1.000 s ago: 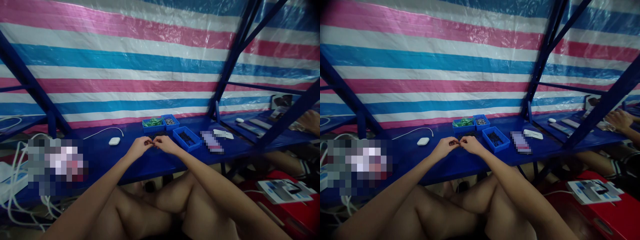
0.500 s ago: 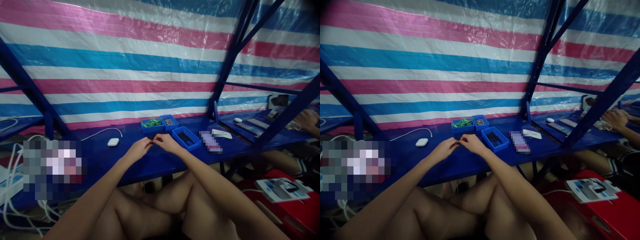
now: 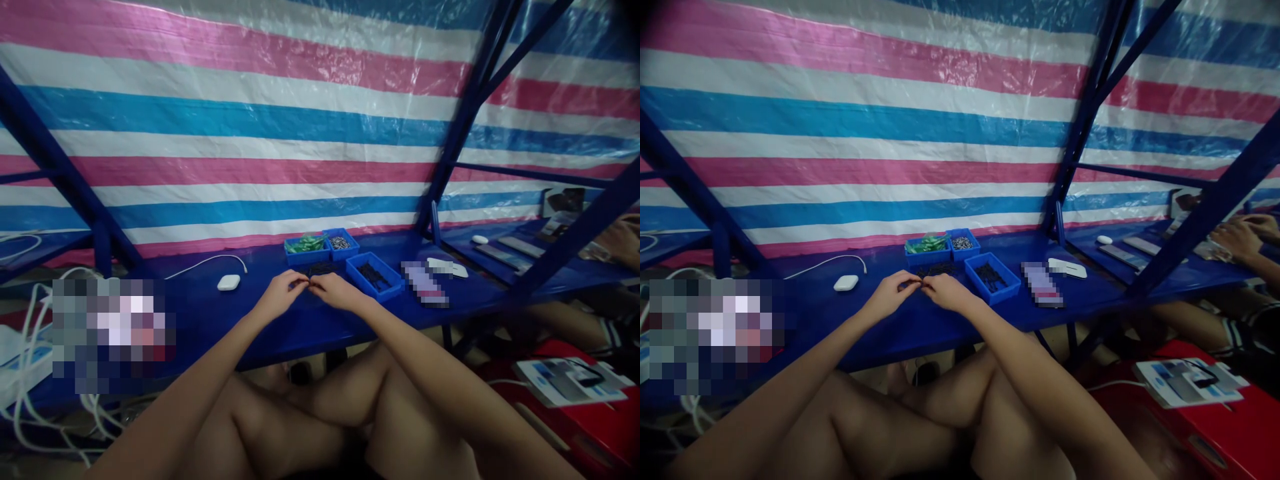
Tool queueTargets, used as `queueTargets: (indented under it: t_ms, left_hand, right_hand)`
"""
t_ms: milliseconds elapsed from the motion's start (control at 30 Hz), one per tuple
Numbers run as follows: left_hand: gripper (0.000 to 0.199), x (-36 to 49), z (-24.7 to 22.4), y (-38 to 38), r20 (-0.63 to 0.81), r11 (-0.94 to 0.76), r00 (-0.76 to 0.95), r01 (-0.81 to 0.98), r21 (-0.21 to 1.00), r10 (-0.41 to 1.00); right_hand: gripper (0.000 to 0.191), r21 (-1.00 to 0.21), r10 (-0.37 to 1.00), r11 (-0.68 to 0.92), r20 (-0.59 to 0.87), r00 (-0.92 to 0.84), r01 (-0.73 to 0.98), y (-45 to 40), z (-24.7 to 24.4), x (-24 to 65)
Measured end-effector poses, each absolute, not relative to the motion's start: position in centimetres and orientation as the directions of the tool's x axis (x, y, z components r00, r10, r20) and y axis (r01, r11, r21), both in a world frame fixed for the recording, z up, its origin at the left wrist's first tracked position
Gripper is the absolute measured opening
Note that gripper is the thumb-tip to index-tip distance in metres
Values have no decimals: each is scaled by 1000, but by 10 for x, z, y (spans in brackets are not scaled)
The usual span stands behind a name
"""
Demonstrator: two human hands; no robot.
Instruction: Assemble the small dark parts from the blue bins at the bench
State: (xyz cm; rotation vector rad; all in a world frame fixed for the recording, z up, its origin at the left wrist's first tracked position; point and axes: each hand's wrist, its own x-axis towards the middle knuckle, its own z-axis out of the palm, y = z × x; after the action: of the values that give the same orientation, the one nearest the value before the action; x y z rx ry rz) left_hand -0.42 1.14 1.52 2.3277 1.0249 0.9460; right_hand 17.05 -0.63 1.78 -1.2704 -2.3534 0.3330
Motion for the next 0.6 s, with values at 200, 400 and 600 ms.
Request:
queueTargets:
  t_ms: [200,400,600]
  left_hand:
    - [19,-4,14,10,369,-567,453,462,682,812]
    - [21,-6,13,12,357,-622,523,521,584,774]
    - [20,-6,8,15,353,-629,531,538,562,770]
  right_hand:
    - [18,-407,859,509,300,-415,759,-9,22,171]
    - [22,-493,838,542,379,-393,680,-9,24,171]
    - [17,-555,870,493,325,-371,670,-10,22,167]
